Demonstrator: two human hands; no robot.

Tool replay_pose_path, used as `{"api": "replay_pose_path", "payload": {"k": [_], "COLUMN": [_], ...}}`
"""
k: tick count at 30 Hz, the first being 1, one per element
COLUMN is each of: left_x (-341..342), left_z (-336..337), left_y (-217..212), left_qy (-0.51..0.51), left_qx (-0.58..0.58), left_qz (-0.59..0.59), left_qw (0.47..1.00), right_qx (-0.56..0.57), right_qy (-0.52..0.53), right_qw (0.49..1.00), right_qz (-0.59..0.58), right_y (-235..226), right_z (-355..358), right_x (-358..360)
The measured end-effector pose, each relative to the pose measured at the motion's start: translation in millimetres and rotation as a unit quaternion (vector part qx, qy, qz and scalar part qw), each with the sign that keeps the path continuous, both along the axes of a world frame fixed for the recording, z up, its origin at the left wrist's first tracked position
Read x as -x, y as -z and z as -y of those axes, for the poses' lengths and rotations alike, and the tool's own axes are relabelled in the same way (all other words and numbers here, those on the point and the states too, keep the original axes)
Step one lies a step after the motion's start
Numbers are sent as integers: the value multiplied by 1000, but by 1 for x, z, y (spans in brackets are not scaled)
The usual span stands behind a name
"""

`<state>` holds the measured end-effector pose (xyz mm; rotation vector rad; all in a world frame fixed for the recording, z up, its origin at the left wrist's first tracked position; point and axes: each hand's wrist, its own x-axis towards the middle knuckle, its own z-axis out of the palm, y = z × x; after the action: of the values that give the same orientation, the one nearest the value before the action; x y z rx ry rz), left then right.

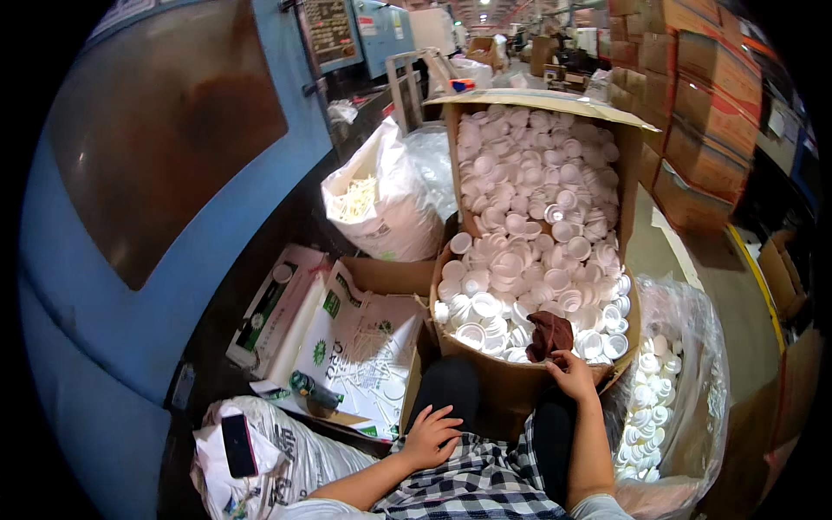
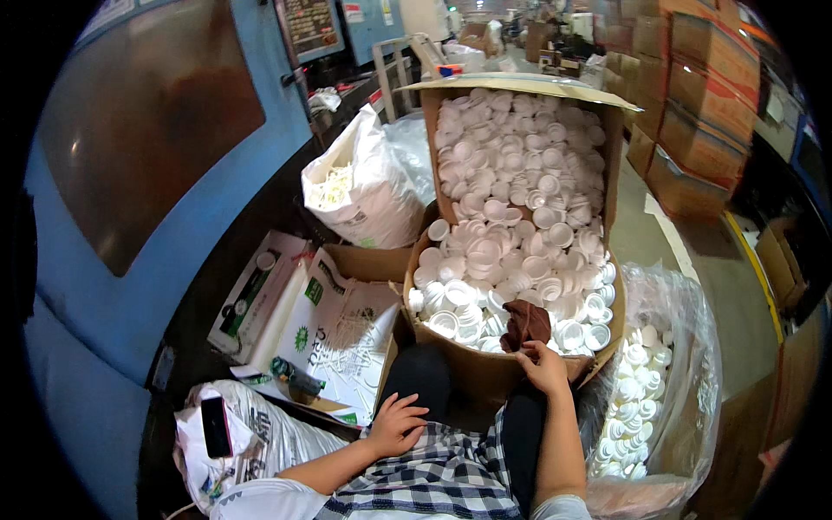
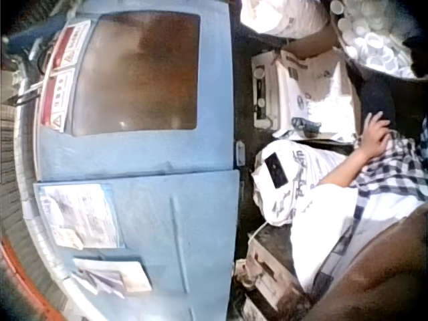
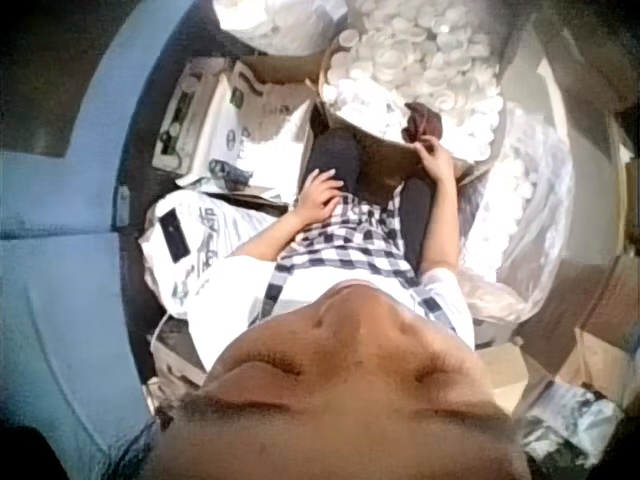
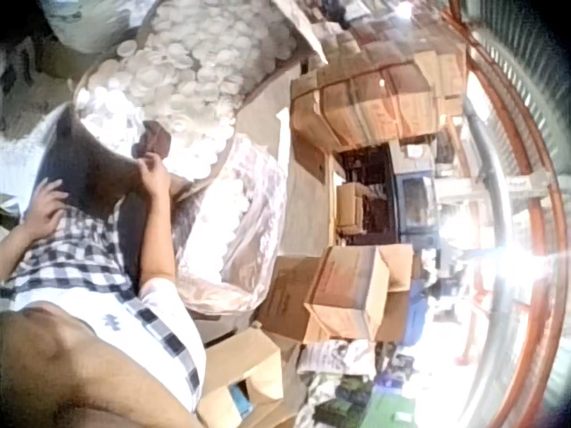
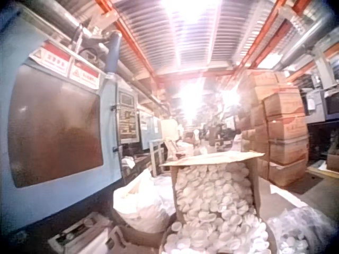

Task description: The person sits on the floor and repeatedly picks up white plastic cup halves from a large cardboard box. They insert one half into another to form a complete cup, then place the assembled unit into a nearby plastic bag. The process is repeated continuously throughout the clip.

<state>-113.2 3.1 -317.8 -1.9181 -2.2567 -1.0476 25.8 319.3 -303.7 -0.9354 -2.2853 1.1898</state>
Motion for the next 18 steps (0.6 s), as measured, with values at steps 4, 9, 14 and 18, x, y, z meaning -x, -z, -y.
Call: {"api": "replay_pose_path", "payload": {"k": [4,9,14,18], "left_x": [4,38,132,236], "left_z": [-3,-4,-5,4], "left_y": [-2,8,28,78], "left_qy": [13,-23,-222,-334], "left_qx": [-19,-165,-215,-194], "left_qz": [41,121,159,208], "left_qw": [999,979,938,898], "right_qx": [13,-63,-180,-161], "right_qy": [-5,-21,-7,33], "right_qw": [1000,998,983,981], "right_qz": [-1,4,39,104], "right_y": [13,19,33,55], "right_z": [-6,-5,-30,-53], "right_x": [1,12,33,45]}}
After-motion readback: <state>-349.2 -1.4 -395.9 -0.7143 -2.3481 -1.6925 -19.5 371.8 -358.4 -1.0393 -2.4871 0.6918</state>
